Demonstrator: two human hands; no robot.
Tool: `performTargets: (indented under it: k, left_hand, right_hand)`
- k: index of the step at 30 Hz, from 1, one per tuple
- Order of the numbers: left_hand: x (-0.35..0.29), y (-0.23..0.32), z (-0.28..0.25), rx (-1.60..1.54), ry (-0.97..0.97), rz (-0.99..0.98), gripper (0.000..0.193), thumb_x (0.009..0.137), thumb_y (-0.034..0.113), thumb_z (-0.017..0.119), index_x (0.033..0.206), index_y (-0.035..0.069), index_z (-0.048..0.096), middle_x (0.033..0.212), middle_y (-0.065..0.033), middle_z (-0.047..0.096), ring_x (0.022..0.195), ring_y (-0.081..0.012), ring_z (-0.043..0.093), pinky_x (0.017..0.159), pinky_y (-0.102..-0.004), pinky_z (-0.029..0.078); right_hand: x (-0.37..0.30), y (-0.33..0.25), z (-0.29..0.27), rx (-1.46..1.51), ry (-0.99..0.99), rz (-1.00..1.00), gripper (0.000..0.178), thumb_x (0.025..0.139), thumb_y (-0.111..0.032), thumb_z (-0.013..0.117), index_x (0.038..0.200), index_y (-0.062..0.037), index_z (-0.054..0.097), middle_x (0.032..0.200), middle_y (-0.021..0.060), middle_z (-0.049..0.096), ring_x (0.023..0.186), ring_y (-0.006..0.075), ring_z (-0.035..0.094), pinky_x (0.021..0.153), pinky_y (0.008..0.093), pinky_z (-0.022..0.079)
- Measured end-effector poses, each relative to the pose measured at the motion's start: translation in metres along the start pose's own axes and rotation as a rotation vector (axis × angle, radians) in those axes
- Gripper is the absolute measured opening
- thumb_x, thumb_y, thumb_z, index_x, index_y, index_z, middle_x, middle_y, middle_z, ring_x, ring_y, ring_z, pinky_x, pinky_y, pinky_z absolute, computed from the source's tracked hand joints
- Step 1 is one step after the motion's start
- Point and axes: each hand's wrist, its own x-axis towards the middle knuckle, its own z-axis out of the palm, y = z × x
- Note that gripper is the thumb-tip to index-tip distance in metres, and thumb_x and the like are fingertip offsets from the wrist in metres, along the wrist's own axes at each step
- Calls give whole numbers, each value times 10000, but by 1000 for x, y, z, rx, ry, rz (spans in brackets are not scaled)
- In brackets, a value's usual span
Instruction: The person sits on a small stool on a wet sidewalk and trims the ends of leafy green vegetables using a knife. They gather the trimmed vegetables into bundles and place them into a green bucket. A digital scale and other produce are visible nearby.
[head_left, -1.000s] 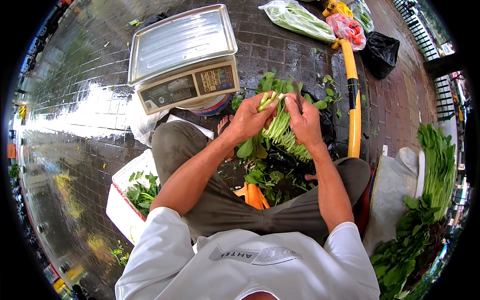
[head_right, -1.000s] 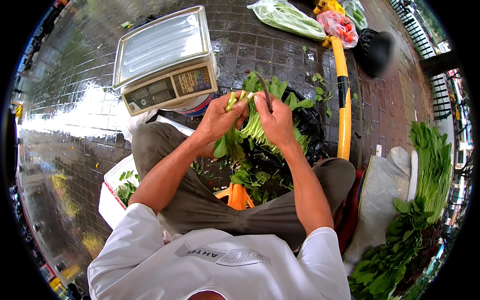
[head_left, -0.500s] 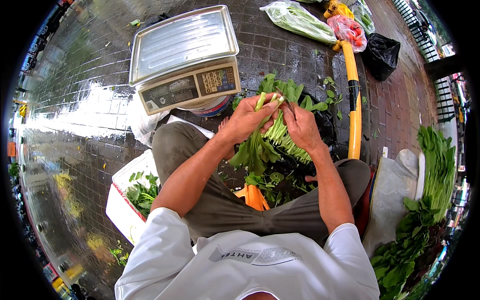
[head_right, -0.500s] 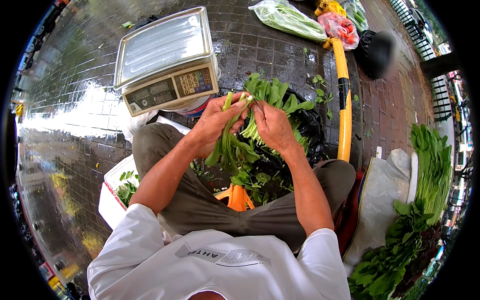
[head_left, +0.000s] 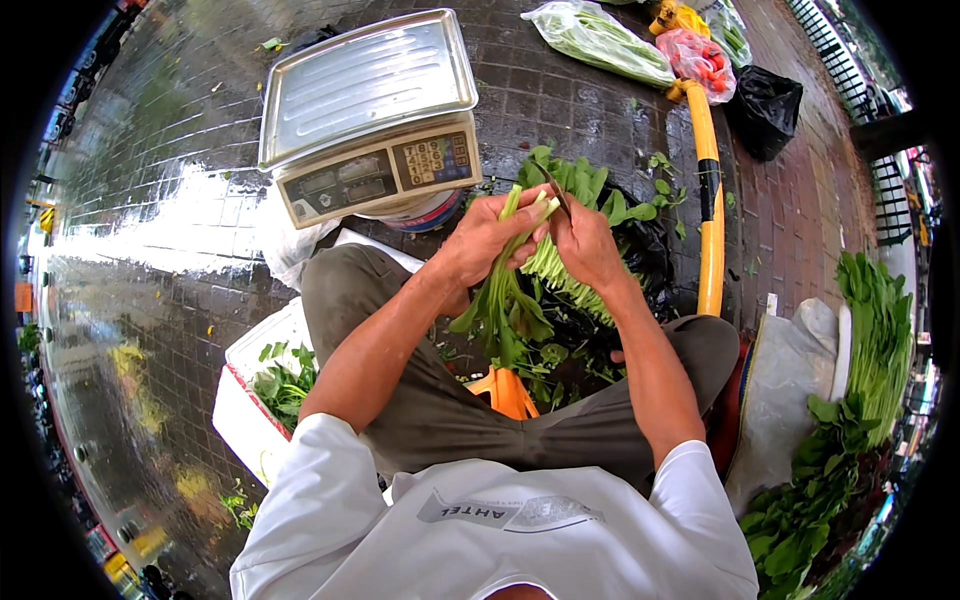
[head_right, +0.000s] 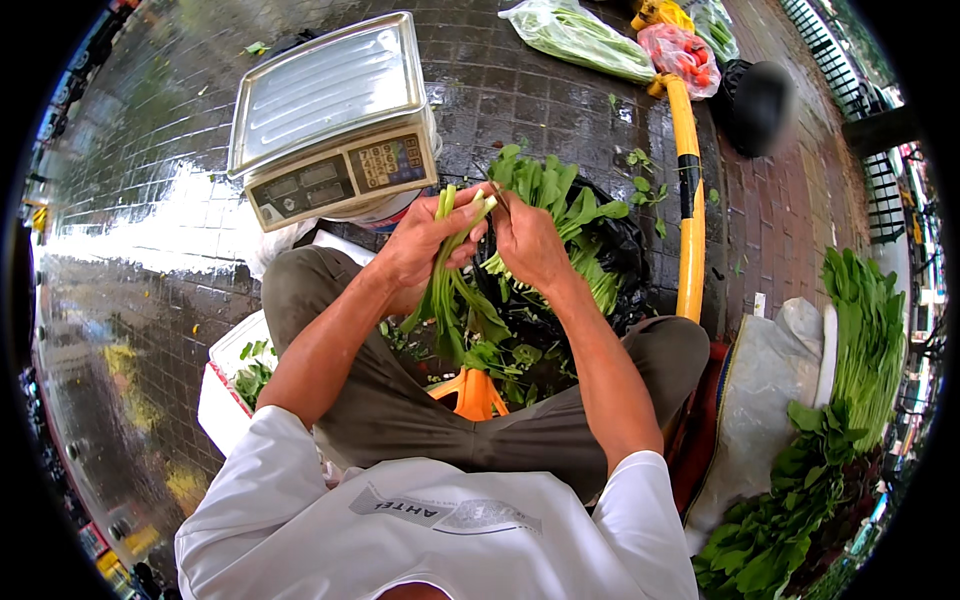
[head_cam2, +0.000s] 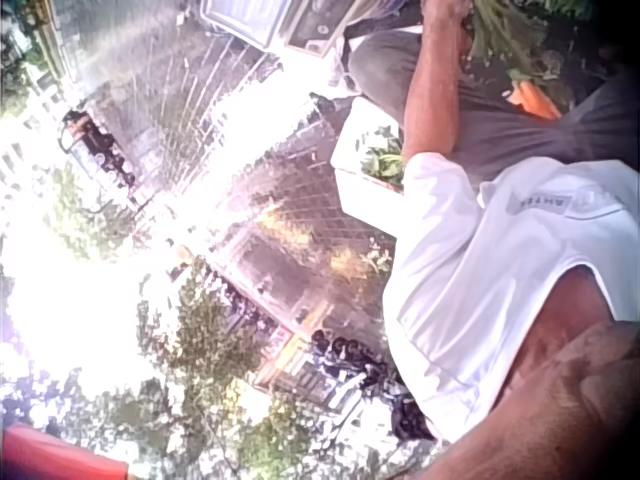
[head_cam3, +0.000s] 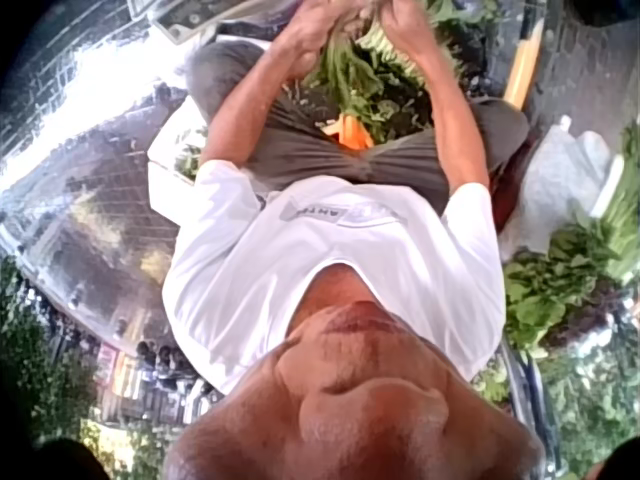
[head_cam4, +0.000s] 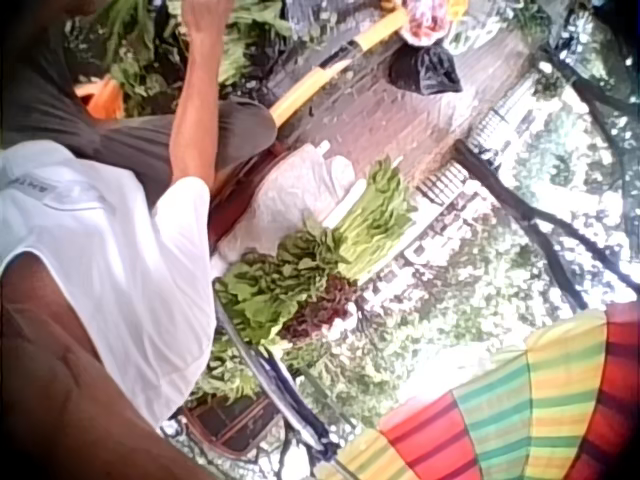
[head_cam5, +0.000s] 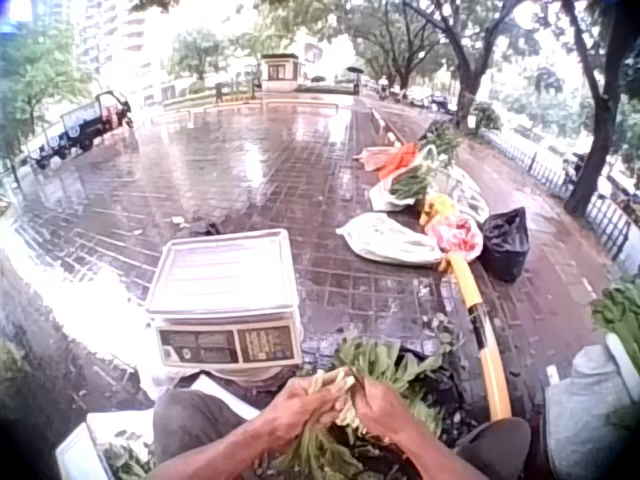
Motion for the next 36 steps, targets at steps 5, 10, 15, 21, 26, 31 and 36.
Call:
performTargets:
  k: [5,10,15,21,26,31,36]
  left_hand:
    - [7,4,-9,177,237,48,288,987,193,495,1222,34,544,786,-19,544,564,-82,486,459,-203,374]
    - [10,14,-18,228,513,208,272,985,227,500,1120,-1,561,733,-1,485,549,-80,455,446,-216,352]
    - [8,21,-19,199,564,296,240,959,225,563,1010,-8,590,712,7,468,540,-76,452,438,-216,339]
    - [5,26,-18,218,602,323,177,883,160,680,875,17,574,681,18,486,499,-59,433,413,-216,325]
    - [5,24,-20,247,611,331,166,873,147,687,864,18,582,679,24,502,503,-50,436,413,-216,323]
    - [8,25,-16,308,626,312,179,865,162,697,849,22,587,669,24,516,495,-47,441,413,-214,323]
    - [8,24,-16,335,634,316,184,867,172,694,838,27,584,659,24,518,492,-42,439,412,-214,319]
  right_hand:
    - [22,2,2,-51,-75,124,335,986,-214,428,1262,-51,526,657,123,574,550,212,549,525,357,428]
    - [49,12,8,-97,-132,148,440,983,-217,430,1415,-146,381,672,80,514,556,172,492,575,347,447]
    - [60,41,19,-264,-266,211,558,961,-206,458,1480,-243,256,892,202,642,646,245,606,697,422,481]
    - [34,113,36,-505,-366,169,203,860,-193,547,951,-29,621,807,239,622,780,435,593,717,531,464]
    - [-18,150,57,-456,-394,114,150,784,-165,593,860,-43,634,785,224,617,765,426,591,684,513,480]
    - [-34,168,66,-600,-432,46,178,750,-82,582,909,-82,661,869,205,600,781,409,602,707,502,495]
    - [-34,168,74,-660,-463,109,184,768,-55,569,921,-91,665,870,176,584,855,374,605,712,473,503]
